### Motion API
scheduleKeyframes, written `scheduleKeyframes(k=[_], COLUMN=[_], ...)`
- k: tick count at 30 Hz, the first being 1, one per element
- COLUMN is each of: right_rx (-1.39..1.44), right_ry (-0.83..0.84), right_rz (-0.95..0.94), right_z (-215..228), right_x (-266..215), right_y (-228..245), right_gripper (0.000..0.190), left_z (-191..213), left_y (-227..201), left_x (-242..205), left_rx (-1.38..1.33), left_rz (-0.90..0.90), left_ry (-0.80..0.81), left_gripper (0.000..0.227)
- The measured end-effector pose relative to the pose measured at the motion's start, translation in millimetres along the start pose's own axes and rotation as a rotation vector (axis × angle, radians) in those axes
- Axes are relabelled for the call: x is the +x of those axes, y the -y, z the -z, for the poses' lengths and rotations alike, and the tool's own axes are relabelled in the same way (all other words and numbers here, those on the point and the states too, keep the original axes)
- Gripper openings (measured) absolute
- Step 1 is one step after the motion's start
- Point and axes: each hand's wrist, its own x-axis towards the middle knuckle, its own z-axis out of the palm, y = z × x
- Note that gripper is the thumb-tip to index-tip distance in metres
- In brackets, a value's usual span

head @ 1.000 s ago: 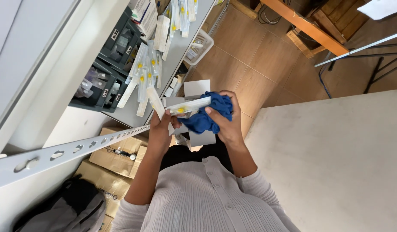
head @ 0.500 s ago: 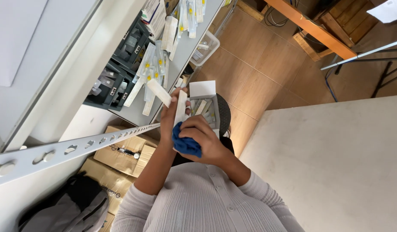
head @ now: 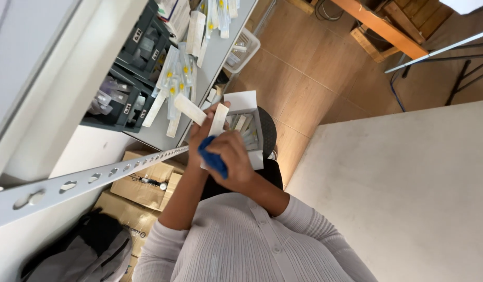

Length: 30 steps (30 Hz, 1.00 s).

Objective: The person wipes small white rectangular items with a blue cloth, one at a time, and places them into a white box. The person repeats this process for several items taken from a nearby shelf.

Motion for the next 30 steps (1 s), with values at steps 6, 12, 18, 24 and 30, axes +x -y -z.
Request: scheduleKeyframes(k=[6,12,18,24,30], right_rx=[-0.153,-0.346,-0.399,-0.381,-0.351], right_ry=[-0.025,-0.043,-0.083,-0.124,-0.119], right_rz=[-0.055,-0.213,-0.414,-0.611,-0.656], right_z=[0,21,63,96,100], right_x=[-9,-15,-54,-100,-111], right_y=[-33,-85,-129,-137,-132], right_gripper=[0.04,0.038,0.029,0.02,0.021], left_z=[11,48,95,104,175], left_y=[12,52,110,154,206], left_x=[0,2,46,91,128], left_rx=[0.094,0.439,0.898,1.096,1.254], left_rz=[0.054,0.176,-0.235,0.153,-0.217], left_ry=[0.086,0.057,0.162,-0.169,-0.163], left_gripper=[0.03,0.021,0.02,0.02,0.027])
